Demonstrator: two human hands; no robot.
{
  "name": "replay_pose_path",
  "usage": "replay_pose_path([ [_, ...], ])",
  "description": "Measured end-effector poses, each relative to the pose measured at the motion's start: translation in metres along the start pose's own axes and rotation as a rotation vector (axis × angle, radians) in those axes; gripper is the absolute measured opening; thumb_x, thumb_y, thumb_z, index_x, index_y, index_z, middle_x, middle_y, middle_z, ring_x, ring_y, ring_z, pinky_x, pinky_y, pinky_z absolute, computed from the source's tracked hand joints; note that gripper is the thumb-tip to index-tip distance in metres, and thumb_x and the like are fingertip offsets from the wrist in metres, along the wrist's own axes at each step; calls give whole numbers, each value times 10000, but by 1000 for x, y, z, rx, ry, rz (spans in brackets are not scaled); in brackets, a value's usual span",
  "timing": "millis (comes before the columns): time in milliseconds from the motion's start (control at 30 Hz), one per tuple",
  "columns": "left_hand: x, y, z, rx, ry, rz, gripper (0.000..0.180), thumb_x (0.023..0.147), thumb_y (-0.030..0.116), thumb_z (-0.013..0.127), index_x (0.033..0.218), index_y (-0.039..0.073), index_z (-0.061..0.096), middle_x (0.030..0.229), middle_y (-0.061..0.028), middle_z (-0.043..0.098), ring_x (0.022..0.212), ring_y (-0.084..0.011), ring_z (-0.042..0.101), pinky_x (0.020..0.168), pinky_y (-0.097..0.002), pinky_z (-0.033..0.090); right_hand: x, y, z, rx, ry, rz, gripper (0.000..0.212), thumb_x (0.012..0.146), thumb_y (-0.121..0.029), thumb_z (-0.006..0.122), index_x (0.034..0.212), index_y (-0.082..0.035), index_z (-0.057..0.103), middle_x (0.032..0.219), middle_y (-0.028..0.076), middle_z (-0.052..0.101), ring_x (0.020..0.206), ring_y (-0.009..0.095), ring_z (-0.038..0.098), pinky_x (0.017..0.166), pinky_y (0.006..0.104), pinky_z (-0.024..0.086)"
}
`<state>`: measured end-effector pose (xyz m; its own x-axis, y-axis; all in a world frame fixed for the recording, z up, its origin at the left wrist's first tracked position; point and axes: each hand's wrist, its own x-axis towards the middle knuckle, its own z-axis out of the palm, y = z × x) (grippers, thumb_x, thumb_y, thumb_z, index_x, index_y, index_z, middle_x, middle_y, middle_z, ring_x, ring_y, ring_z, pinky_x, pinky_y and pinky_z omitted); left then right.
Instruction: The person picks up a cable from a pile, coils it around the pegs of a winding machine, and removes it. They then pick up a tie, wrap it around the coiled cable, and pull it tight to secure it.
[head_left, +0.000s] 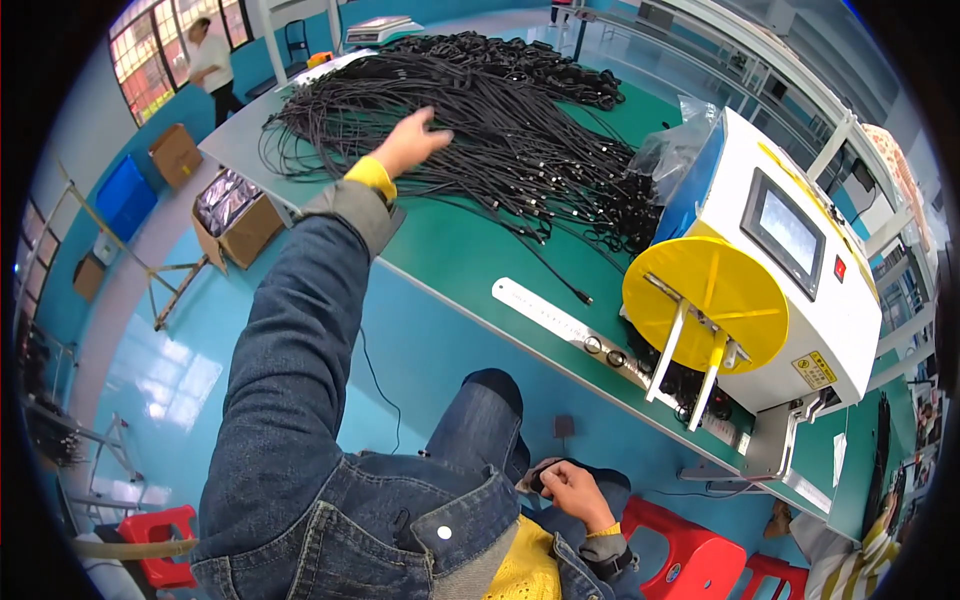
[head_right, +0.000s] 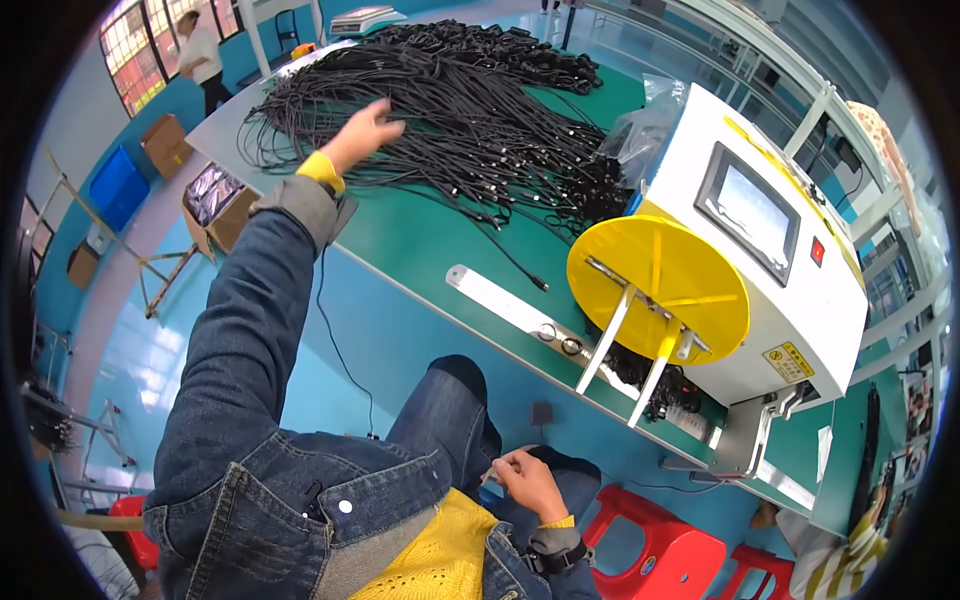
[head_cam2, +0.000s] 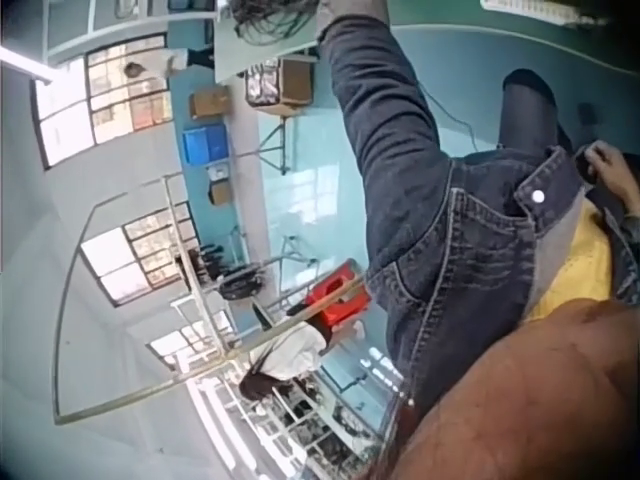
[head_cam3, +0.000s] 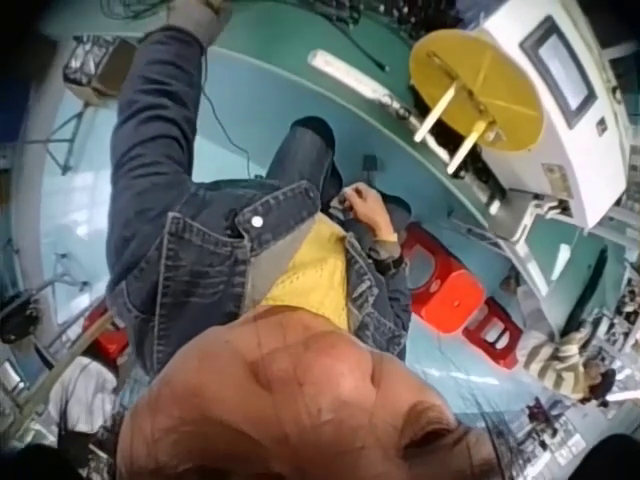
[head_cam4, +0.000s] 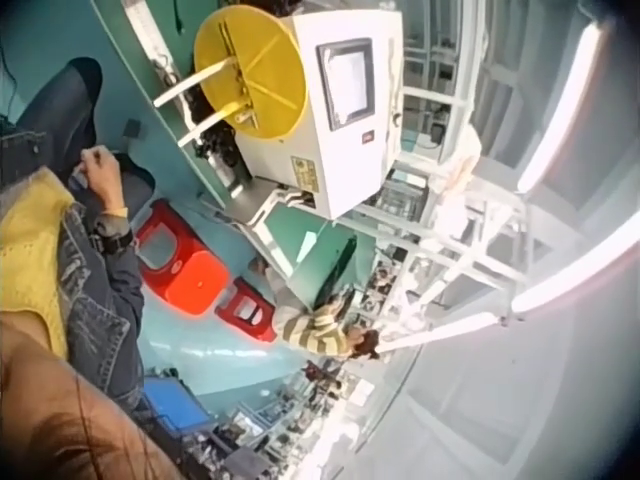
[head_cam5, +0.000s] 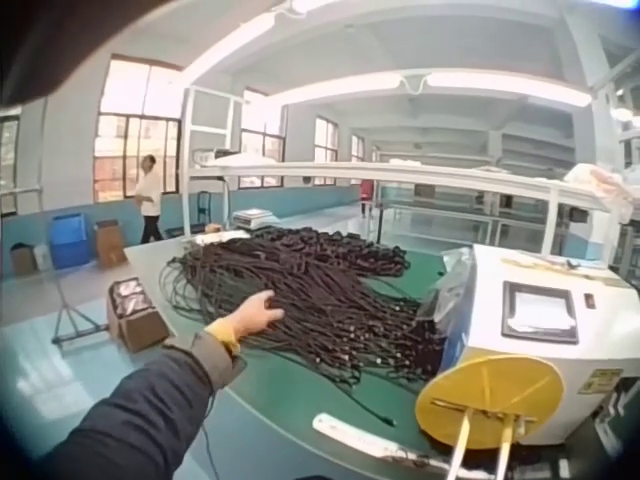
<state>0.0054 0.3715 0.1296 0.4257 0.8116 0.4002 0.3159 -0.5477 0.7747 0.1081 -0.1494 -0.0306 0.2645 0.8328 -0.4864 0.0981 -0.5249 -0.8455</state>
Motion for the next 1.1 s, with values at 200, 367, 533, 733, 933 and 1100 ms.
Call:
replay_pose_path([
  [200, -48, -66, 47, 689, -135, 7, 336, 729, 300, 641, 970, 73, 584, 964, -168, 605, 919, -326, 580, 806, -430, 437, 7, 12, 3, -108, 11, -60, 225, 831, -214, 573, 845, 11, 581, 685, 59, 615, 606, 107, 572, 538, 238, 446],
  [367, -46, -69, 45, 870, -160, 5, 163, 790, 209, 548, 910, 119, 611, 916, -98, 635, 883, -313, 599, 787, -451, 421, 0, 3, -1, -162, 35, -42, 212, 828, -194, 571, 836, 18, 578, 673, 53, 609, 605, 101, 562, 540, 232, 440],
  [533, -44, -67, 55, 1022, -195, 18, 175, 820, 148, 457, 855, 110, 624, 875, -75, 653, 845, -294, 621, 742, -484, 431, 0, 10, 3, -152, 62, -52, 243, 796, -225, 596, 821, 17, 601, 700, 125, 635, 629, 204, 625, 578, 292, 471],
  [733, -6, -44, 54, 1140, -223, 236, 162, 808, 135, 452, 861, 79, 594, 802, -112, 654, 750, -292, 642, 602, -459, 481, -22, 20, -4, -137, 117, -42, 206, 826, -201, 564, 840, 5, 581, 666, 58, 611, 592, 105, 569, 520, 237, 445],
  [933, 14, 42, -27, 663, 262, 470, 148, 834, 123, 429, 910, 29, 513, 728, -173, 624, 668, -342, 620, 604, -448, 481, -23, 23, -2, -99, 86, -37, 196, 824, -197, 567, 838, -2, 578, 664, 58, 610, 594, 103, 574, 513, 234, 444],
  [1100, -52, 78, -65, 177, 119, 488, 135, 854, 109, 463, 859, 6, 549, 697, -113, 610, 657, -259, 611, 581, -343, 459, -17, 22, 2, -74, 75, -106, 179, 824, -178, 562, 846, 0, 576, 676, 50, 605, 580, 89, 550, 520, 226, 437],
])
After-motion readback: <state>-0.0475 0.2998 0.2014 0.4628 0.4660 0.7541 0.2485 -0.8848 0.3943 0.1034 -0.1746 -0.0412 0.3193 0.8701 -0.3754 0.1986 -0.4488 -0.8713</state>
